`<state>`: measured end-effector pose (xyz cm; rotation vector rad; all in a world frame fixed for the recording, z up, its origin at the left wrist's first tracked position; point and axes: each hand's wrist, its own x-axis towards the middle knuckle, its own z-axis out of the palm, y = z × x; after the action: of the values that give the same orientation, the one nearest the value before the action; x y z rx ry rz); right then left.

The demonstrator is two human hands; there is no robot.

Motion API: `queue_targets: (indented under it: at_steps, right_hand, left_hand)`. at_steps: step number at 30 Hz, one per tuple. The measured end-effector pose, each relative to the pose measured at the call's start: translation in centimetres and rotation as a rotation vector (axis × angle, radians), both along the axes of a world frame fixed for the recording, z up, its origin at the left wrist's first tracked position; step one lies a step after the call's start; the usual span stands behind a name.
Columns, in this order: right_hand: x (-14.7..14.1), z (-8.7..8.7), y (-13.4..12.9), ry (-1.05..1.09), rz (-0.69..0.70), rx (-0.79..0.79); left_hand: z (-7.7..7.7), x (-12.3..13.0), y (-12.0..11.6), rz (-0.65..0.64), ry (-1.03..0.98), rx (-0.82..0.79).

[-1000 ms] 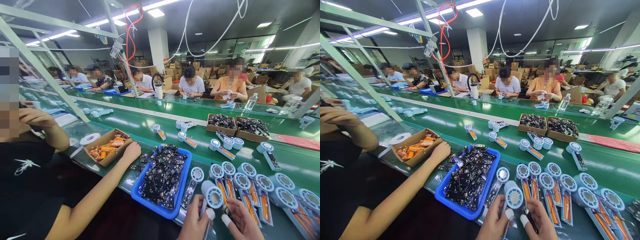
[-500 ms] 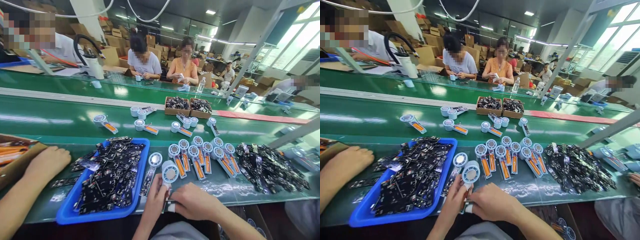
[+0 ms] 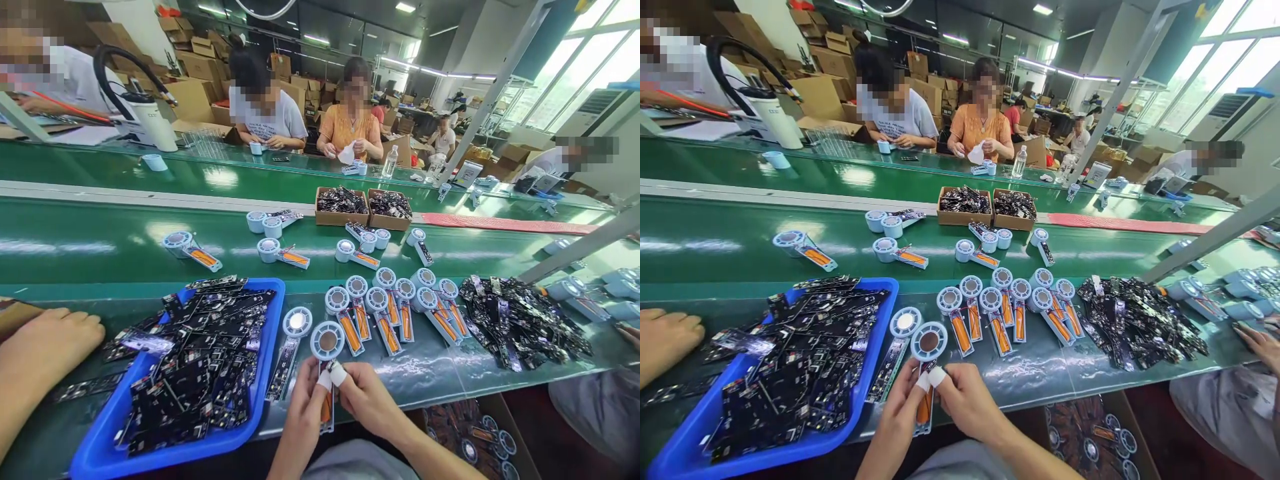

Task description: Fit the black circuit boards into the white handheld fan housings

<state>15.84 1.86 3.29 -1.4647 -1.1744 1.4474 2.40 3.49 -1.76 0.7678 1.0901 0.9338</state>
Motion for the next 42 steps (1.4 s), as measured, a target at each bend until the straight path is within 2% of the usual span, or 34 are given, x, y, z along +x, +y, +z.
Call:
queue_targets:
  at_steps: [2,5,8,11,18,20,23,26,33,38,42]
  right_hand:
    - [-0.1,0.3,-0.6,-0.041,-0.044,0.076]
    - [-0.4,0.2,-1.9,-0.123,-0.069,0.212]
    - [-0.7,-0.6,-2.9,-0.146,-0.13,0.281]
    - [-0.8,-1.6,-3.3,-0.143,-0.203,0.306]
    - [-0.9,-2.5,-3.9,-0.388,-0.192,0.469]
    - [-0.9,-2.7,-4.0,-0.403,-0.228,0.494]
    - [-0.8,-3.0,-4.1,-0.394,-0.268,0.526]
    - [-0.7,-3.3,-4.3,-0.432,-0.27,0.561]
    - [-0.4,-3.1,-4.7,-0.453,-0.273,0.596]
    - [0.2,-3.3,-4.5,-0.504,-0.233,0.582]
    - [0.7,-3.4,-4.6,-0.556,-0.171,0.643]
  left_hand:
    - [-0.1,0.2,0.2,0.036,0.117,0.028]
    - [0.8,0.7,0.5,0.063,0.237,0.082]
    - [1.8,0.9,0.6,0.022,0.24,0.123]
    - [2.2,1.0,0.7,-0.005,0.191,0.098]
    - [2.8,1.8,0.9,0.082,0.269,0.211]
    - [3.0,2.0,0.9,0.082,0.233,0.178]
    - [2.9,2.1,0.7,0.072,0.104,0.045]
    - [2.5,2.2,0.5,0.124,0.04,-0.032]
    - [3.1,2.6,0.1,0.146,0.027,-0.046]
    - [3.8,2.3,0.4,0.077,-0.212,-0.099]
    - [3.9,2.5,0.5,0.148,-0.119,-0.049]
